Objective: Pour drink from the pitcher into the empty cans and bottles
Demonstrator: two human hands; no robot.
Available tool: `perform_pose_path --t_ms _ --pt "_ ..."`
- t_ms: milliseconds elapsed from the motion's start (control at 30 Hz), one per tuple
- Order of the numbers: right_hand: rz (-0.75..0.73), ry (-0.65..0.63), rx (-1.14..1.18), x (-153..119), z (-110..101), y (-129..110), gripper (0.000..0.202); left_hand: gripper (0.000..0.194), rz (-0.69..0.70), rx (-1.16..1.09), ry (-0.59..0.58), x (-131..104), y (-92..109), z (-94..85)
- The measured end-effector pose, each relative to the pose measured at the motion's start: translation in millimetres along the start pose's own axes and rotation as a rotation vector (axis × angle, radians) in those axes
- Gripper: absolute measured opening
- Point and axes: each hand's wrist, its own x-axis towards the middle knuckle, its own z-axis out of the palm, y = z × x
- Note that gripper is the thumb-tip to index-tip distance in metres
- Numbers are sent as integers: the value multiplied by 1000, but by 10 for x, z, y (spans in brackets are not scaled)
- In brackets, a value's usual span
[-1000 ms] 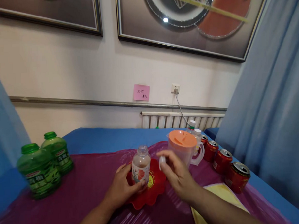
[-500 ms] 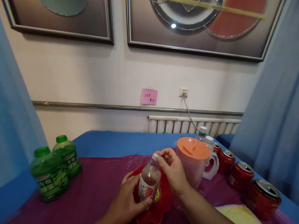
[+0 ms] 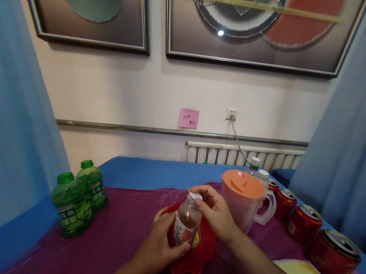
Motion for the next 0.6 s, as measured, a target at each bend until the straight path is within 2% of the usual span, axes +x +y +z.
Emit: perform_pose_path --t_ms 300,600 --pt "-53 -66 -106 -56 -34 -71 26 58 37 -20 20 -15 126 -51" --pt "-10 39 4 -64 48 46 42 57 59 -13 14 -19 115 -40"
